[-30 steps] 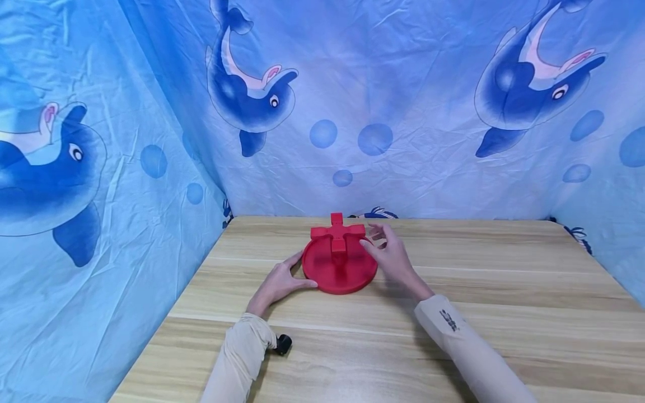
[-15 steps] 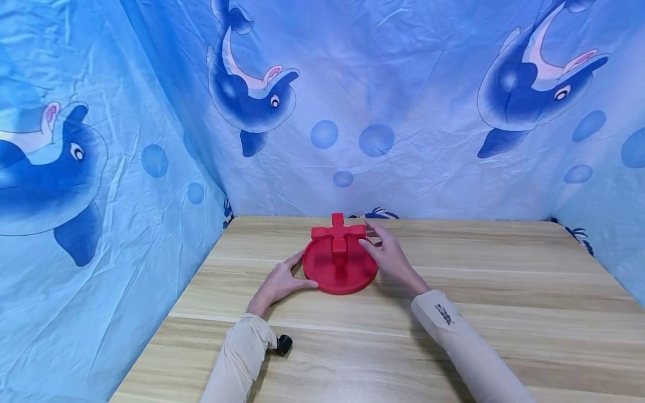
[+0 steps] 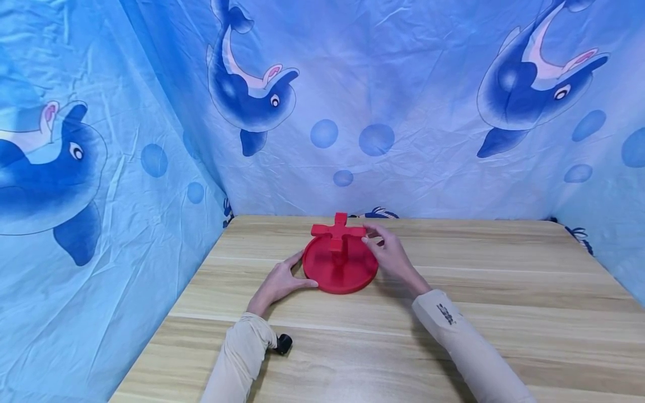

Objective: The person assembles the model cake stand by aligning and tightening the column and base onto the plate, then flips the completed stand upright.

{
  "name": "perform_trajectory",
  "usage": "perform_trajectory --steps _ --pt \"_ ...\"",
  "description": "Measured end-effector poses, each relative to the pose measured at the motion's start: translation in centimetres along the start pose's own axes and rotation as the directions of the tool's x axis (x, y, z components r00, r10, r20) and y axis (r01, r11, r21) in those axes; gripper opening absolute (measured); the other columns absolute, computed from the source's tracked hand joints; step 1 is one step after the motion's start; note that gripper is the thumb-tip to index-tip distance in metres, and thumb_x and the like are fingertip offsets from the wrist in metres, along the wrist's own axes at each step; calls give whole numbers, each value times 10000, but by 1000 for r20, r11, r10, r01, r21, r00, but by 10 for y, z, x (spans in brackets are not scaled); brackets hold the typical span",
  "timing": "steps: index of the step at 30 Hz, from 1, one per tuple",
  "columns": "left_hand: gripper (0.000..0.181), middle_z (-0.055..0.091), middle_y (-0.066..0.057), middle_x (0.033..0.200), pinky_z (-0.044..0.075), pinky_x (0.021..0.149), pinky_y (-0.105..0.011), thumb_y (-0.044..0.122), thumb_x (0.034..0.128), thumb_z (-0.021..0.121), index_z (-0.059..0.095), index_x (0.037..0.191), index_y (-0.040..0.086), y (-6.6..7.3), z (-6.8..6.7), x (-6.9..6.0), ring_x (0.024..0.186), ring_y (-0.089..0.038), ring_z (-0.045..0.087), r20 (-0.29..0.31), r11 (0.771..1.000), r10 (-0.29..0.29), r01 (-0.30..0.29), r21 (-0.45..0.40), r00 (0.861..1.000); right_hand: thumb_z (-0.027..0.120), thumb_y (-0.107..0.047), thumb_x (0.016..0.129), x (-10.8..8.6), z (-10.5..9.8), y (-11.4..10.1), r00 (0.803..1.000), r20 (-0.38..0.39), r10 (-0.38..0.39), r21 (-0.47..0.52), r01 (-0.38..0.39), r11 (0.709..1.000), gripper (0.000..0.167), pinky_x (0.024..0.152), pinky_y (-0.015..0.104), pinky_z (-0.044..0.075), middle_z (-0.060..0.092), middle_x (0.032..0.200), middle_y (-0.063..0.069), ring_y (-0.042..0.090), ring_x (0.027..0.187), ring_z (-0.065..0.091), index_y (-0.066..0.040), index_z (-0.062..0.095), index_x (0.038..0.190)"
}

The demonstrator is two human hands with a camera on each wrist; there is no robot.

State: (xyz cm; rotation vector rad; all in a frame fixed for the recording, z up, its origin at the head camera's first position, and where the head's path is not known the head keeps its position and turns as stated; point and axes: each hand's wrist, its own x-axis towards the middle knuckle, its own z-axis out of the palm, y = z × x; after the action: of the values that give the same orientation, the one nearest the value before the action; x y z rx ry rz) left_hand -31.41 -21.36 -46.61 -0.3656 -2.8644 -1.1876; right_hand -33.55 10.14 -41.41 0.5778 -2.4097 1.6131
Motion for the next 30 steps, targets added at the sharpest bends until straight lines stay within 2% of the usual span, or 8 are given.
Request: perform_trajectory --steps 7,16,22,25,30 --pt "1049 477 -132 1564 428 1104 -566 582 738 892 435 1597 189 0 -1 0 1423 -343 443 -2 1000 2 -2 1 1000 732 -135 982 -5 1 -2 1000 -17 -1 10 1 1000 461 913 456 549 650 1235 117 294 1159 590 -21 598 1407" --pt "1037 475 -139 1565 427 1102 -570 583 751 884 428 1601 205 -1 -1 1 1418 -344 447 4 1000 0 0 10 1000 780 -118 941 -8 4 -3 998 -27 -58 8 58 998 434 841 389 562 678 1144 112 288 1074 617 9 648 1334" --pt "1039 477 -153 1560 422 1109 -561 571 750 891 423 1603 207 -2 -1 1 1419 -341 447 5 1000 3 -3 8 1000 785 -114 936 -10 6 -5 998 -22 -61 -2 61 998 418 831 380 563 682 1139 85 267 1055 620 -38 663 1328" --pt "1048 474 -153 1562 422 1111 -559 580 742 892 424 1602 206 -2 -1 1 1423 -343 442 3 1000 -4 4 3 1000 792 -109 929 -11 7 -4 998 -18 -52 3 52 999 424 816 389 570 683 1130 75 299 1038 623 -61 664 1330" --pt "1072 460 -143 1575 413 1122 -549 594 729 894 407 1610 225 -2 -2 2 1434 -334 432 8 1000 -7 7 5 1000 802 -110 919 -14 9 -7 999 -17 -51 6 51 999 443 780 333 577 681 1140 68 316 1011 627 -72 660 1336"
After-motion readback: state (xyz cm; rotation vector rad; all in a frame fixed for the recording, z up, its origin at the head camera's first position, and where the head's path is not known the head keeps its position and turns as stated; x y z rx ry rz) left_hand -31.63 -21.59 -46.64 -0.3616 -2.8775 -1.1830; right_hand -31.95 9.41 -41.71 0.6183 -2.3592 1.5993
